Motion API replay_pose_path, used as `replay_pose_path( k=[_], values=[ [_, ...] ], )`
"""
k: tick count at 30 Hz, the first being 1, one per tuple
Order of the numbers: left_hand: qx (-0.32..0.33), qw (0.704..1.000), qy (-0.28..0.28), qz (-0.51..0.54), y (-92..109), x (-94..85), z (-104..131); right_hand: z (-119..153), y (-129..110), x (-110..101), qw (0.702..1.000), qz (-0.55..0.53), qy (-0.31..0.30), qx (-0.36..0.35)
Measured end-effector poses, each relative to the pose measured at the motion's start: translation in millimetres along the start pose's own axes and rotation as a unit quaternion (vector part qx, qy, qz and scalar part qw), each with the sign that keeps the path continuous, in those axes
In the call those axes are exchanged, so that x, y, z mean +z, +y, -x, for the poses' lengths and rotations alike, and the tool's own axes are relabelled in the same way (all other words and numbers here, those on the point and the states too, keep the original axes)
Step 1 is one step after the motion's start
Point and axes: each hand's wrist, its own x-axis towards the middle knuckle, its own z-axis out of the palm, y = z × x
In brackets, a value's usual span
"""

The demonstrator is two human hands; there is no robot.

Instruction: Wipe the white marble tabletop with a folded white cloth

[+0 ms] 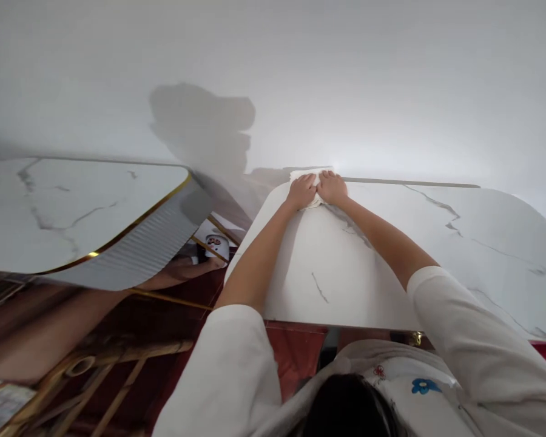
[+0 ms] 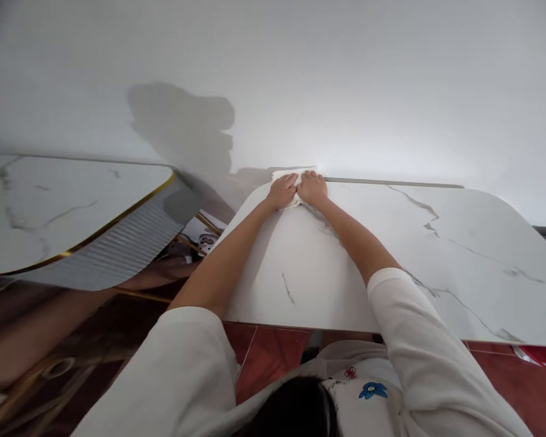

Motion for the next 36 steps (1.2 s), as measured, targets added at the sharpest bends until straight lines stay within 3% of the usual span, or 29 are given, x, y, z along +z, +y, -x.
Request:
replay_pose_path(
  k=[4, 9, 15, 18, 22, 27, 31, 36],
  values=[
    [-0.032, 0.999, -0.008, -0.029, -49, -20.2, 35, -9, -56, 9, 0.999, -0.031, 0.008, -0.04],
    [-0.027, 0.998, -0.004, -0.06, -67, -42.5, 95, 23, -103, 3, 0.994, -0.058, 0.025, -0.088],
    [-0.009, 0.998, -0.032, -0.05, -41, -80.1, 188, 98, -150, -31, 0.994, -0.019, -0.027, -0.106],
    [-0.011, 0.998, -0.057, -0.009, -18, -102.6, 233, 138, -169, -46, 0.981, 0.013, -0.085, -0.173],
    [-0.029, 0.996, -0.062, 0.056, 15, -122.5, 273, 183, -186, -52, 0.979, -0.011, -0.112, -0.172],
    [-0.075, 0.997, 0.004, -0.014, 31, -117.2, 275, 197, -185, -50, 0.98, -0.036, -0.049, -0.188],
    [-0.054, 0.996, -0.004, -0.064, 12, -103.7, 251, 170, -173, -43, 0.982, -0.059, -0.027, -0.175],
    [-0.03, 0.996, -0.021, -0.082, -20, -88.8, 198, 122, -152, -31, 0.988, -0.096, -0.017, -0.124]
  ],
)
